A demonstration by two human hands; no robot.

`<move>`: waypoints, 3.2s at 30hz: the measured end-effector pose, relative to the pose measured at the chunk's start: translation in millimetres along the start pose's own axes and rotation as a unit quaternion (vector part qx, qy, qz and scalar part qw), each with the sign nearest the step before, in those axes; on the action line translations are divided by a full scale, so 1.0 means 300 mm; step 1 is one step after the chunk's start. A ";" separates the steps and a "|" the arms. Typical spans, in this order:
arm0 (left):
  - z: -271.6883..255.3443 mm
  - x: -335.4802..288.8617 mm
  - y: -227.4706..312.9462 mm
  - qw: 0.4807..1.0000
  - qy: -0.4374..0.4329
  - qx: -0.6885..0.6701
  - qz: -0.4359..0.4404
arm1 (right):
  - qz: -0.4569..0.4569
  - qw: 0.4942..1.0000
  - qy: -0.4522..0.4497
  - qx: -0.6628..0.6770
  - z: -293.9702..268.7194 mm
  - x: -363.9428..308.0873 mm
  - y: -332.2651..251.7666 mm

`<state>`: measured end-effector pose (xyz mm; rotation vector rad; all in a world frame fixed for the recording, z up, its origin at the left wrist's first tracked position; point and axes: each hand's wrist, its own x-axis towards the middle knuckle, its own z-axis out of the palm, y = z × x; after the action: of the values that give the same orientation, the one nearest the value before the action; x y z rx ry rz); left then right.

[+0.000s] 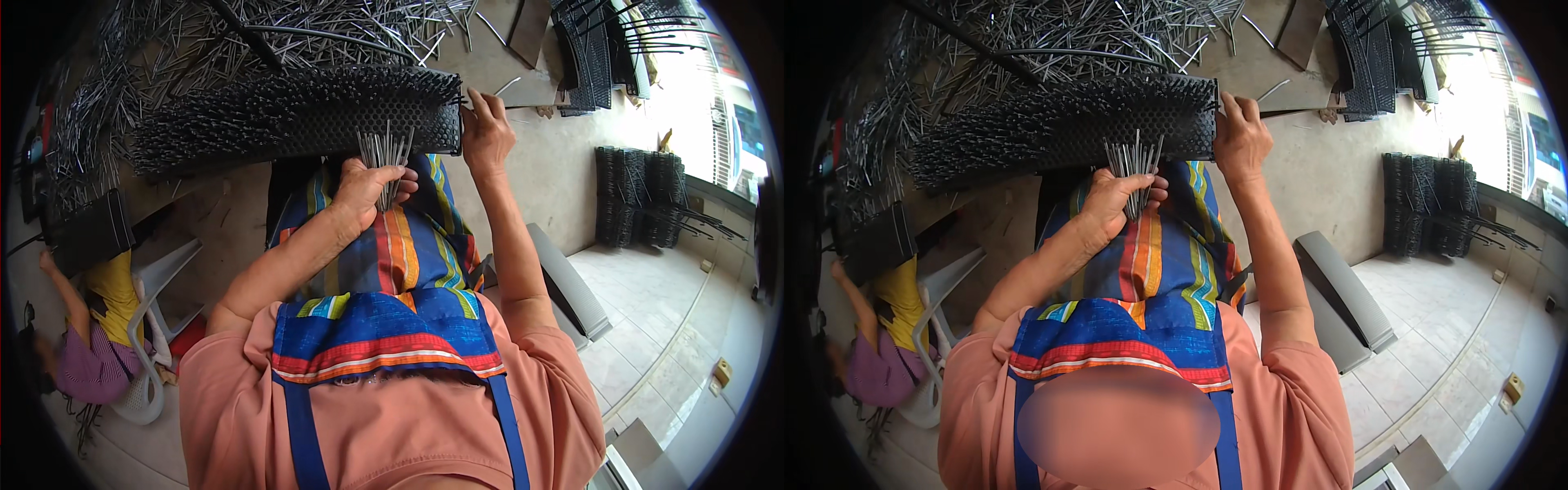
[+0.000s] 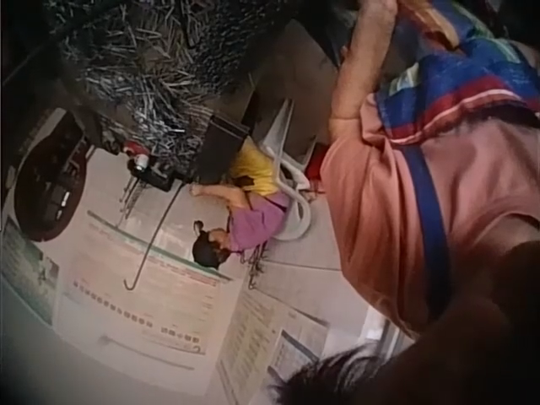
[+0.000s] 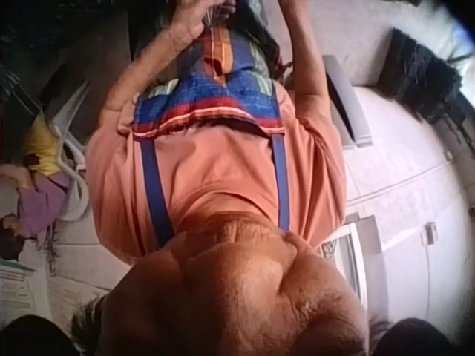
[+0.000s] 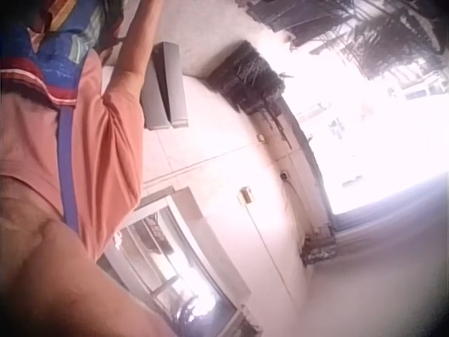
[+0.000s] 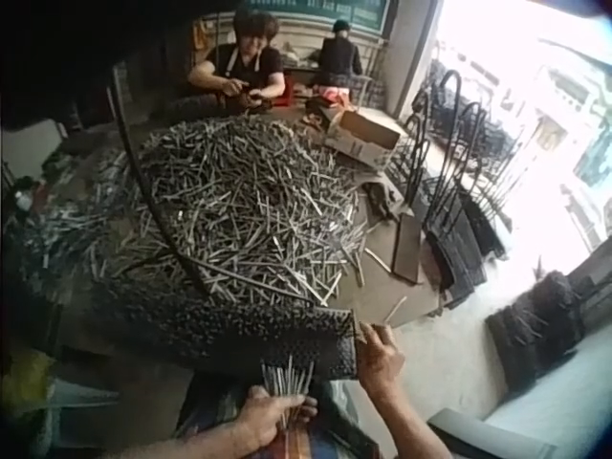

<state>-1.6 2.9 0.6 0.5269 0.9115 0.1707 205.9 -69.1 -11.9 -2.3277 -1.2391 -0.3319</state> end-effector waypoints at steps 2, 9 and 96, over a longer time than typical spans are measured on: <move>-0.005 -0.003 0.009 1.000 -0.024 -0.009 -0.007 | 0.001 0.996 0.054 0.077 -0.017 -0.022 -0.006; 0.027 -0.052 0.029 0.998 -0.058 0.018 0.009 | 0.311 0.751 -0.311 0.492 -0.110 -0.115 -0.186; -0.125 -0.033 0.025 0.994 -0.008 -0.112 0.017 | -0.113 0.978 -0.007 0.177 0.071 0.054 -0.248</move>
<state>-36.8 19.3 -7.3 0.3358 0.8561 0.2956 153.3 -11.2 -1.1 -1.8969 -1.4424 -0.1529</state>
